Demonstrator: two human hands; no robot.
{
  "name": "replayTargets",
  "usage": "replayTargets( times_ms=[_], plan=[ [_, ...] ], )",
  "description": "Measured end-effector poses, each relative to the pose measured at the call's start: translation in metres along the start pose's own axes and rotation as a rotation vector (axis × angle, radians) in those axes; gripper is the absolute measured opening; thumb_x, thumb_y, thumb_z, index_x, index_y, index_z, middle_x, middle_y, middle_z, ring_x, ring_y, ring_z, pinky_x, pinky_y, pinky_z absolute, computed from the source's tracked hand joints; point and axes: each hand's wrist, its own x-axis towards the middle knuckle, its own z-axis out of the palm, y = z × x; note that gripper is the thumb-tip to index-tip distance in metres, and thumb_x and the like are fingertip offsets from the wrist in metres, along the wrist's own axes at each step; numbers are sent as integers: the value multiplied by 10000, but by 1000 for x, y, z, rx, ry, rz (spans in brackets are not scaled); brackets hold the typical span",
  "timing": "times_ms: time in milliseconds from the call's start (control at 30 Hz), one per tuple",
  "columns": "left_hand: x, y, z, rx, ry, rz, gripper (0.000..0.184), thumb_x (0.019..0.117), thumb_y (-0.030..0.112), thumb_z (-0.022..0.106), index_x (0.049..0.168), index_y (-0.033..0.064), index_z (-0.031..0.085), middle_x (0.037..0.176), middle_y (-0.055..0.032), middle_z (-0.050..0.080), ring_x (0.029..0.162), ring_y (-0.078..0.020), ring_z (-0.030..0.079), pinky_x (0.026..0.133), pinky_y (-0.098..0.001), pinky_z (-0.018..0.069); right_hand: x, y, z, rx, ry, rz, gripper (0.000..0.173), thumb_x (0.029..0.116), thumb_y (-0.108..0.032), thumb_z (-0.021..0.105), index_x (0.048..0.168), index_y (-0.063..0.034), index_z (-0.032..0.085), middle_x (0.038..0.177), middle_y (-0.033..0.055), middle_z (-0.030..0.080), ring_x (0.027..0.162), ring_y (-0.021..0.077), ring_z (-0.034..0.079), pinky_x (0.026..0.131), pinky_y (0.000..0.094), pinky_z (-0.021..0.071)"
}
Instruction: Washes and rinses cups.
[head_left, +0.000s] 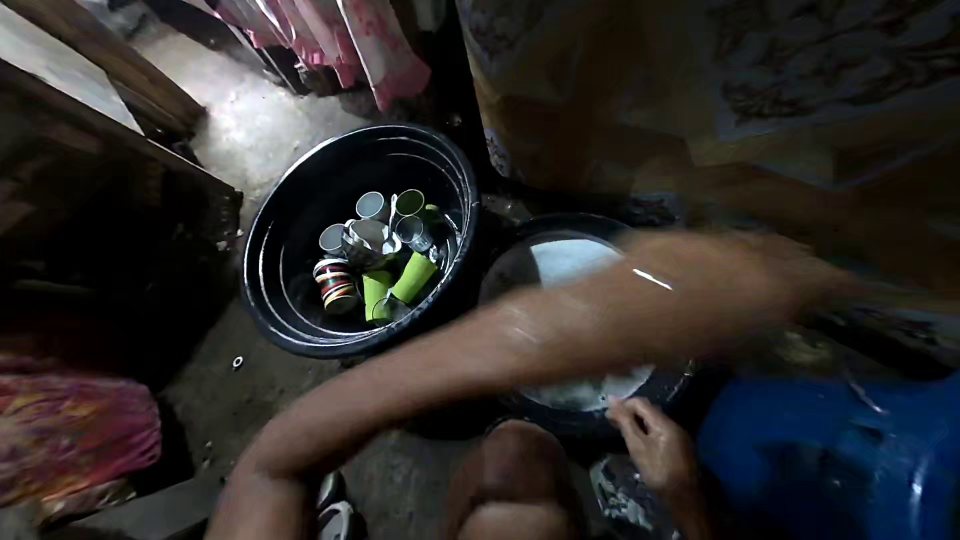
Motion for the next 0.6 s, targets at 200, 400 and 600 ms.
replayTargets(
  times_ms=[200, 400, 600],
  plan=[
    [-164, -264, 3, 37, -274, -964, 216, 1011, 85, 600, 1143, -73, 667, 1051, -303, 674, 1013, -493, 649, 898, -692, 470, 114, -3, 36, 312, 167, 46, 439, 1103, -246, 426, 1005, 115, 655, 847, 118, 637, 743, 100, 579, 715, 271, 496],
    [-213, -263, 66, 77, -904, -1214, 374, 1059, 213, 548, 1302, -67, 596, 1317, -314, 593, 1265, -503, 542, 994, -673, 413, 149, -9, 56, 488, 84, 175, 396, 1108, -233, 418, 1001, 68, 652, 789, 26, 613, 654, 17, 561, 623, 168, 469],
    [-212, -286, 89, 144, -774, -1432, 482, 1079, 349, 495, 1252, -85, 615, 1329, -321, 589, 1268, -500, 548, 977, -682, 434, 159, -10, 71, 902, 144, 447, 388, 1124, -267, 357, 974, -10, 605, 741, -5, 583, 594, 50, 544, 570, 191, 464]
  ],
)
